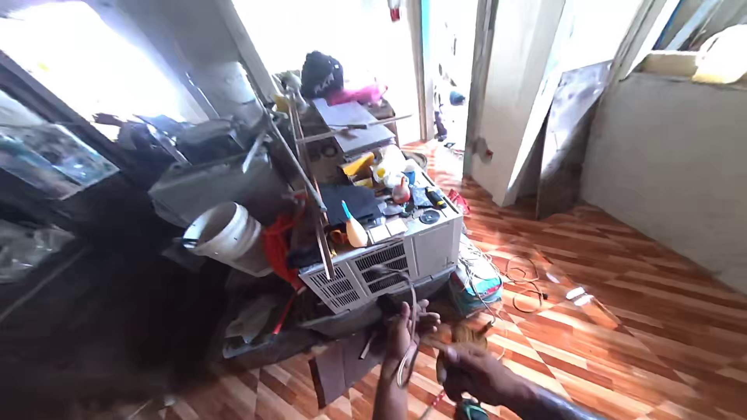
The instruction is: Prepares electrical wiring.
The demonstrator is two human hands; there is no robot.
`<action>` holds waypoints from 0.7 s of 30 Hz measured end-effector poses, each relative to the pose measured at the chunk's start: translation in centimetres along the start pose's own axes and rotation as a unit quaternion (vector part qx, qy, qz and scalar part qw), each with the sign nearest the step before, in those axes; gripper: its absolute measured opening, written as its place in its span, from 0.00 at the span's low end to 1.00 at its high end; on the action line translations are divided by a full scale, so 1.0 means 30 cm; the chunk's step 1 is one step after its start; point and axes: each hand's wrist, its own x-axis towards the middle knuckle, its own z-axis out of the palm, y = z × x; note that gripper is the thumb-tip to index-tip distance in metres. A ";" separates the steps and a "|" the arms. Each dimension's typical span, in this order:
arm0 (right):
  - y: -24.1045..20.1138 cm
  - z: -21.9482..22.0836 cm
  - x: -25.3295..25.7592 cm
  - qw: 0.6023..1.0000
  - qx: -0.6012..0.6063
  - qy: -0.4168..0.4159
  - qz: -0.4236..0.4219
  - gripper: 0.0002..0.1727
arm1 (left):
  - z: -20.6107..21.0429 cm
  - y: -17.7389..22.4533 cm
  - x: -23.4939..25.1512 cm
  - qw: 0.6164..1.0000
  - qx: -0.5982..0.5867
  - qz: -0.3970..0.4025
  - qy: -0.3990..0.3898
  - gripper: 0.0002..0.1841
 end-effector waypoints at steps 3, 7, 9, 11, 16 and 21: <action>-0.134 0.059 0.070 0.986 0.053 0.093 -0.124 0.24 | 0.188 -0.082 -0.106 0.989 -0.048 -0.066 0.122 0.30; -0.300 -0.083 0.094 0.945 0.036 0.245 -0.212 0.26 | 0.303 -0.280 -0.194 0.979 -0.020 -0.068 -0.191 0.36; -0.436 -0.257 0.028 0.916 0.081 0.294 -0.261 0.26 | 0.314 -0.316 -0.162 0.957 0.031 -0.048 -0.284 0.40; -0.577 -0.458 -0.091 0.882 0.116 0.334 -0.313 0.27 | 0.298 -0.288 -0.160 0.965 0.131 -0.020 -0.228 0.28; -0.776 -0.791 -0.384 0.840 0.128 0.381 -0.365 0.29 | 0.357 -0.278 -0.193 0.914 0.374 -0.060 -0.145 0.17; -0.907 -0.890 -0.496 0.852 0.105 0.334 -0.389 0.29 | 0.500 -0.268 -0.168 0.871 0.454 0.050 -0.180 0.13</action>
